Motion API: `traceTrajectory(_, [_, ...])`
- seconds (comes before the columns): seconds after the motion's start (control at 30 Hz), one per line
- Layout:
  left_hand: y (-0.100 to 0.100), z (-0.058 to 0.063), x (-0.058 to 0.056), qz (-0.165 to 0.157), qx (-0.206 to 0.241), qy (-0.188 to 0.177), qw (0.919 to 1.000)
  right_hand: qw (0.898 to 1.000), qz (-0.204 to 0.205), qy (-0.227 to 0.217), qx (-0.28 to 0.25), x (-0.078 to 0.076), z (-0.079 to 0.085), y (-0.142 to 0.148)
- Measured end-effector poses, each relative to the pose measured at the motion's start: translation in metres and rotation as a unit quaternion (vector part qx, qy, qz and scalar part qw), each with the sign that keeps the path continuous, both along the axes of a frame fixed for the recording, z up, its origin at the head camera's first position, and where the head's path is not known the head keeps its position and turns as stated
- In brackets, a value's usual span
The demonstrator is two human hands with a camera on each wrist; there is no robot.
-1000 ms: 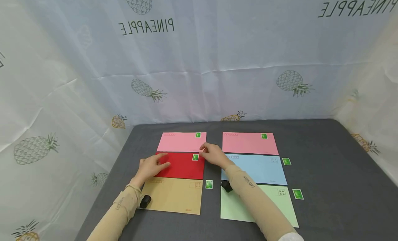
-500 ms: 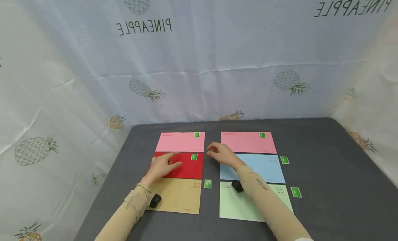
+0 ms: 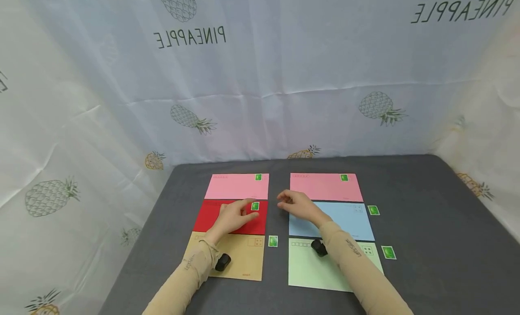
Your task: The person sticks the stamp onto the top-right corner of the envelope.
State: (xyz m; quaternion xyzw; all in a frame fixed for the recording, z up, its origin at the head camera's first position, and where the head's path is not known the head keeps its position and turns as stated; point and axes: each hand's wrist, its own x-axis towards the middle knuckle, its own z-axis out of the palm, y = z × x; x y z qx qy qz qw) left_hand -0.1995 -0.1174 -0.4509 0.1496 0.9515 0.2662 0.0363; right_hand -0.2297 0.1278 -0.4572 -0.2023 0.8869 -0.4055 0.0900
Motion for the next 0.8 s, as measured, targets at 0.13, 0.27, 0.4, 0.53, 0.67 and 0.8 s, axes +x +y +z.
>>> traceTrajectory(0.13, [0.014, -0.002, 0.000, -0.017, -0.006, 0.004, 0.9998, 1.000, -0.010, 0.005, 0.003, 0.002, -0.001, 0.011])
traceTrajectory(0.27, [0.026, -0.004, 0.001, -0.026, -0.019, 0.005, 0.9995, 1.000, -0.021, 0.010, 0.010, 0.003, -0.002, 0.024])
traceTrajectory(0.4, [0.038, -0.004, 0.000, -0.035, -0.028, -0.001, 0.9990, 0.999, -0.029, 0.003, 0.015, 0.004, -0.002, 0.035])
traceTrajectory(0.53, [0.048, -0.003, 0.000, -0.045, -0.033, 0.004, 0.9984, 0.999, -0.039, 0.004, 0.020, 0.004, -0.003, 0.045])
traceTrajectory(0.67, [0.058, -0.002, 0.002, -0.057, -0.030, 0.012, 0.9979, 0.998, -0.053, 0.003, 0.028, 0.005, -0.005, 0.055])
traceTrajectory(0.8, [0.070, -0.004, 0.004, -0.071, -0.031, 0.016, 0.9968, 0.997, -0.065, -0.012, 0.038, 0.009, -0.006, 0.067])
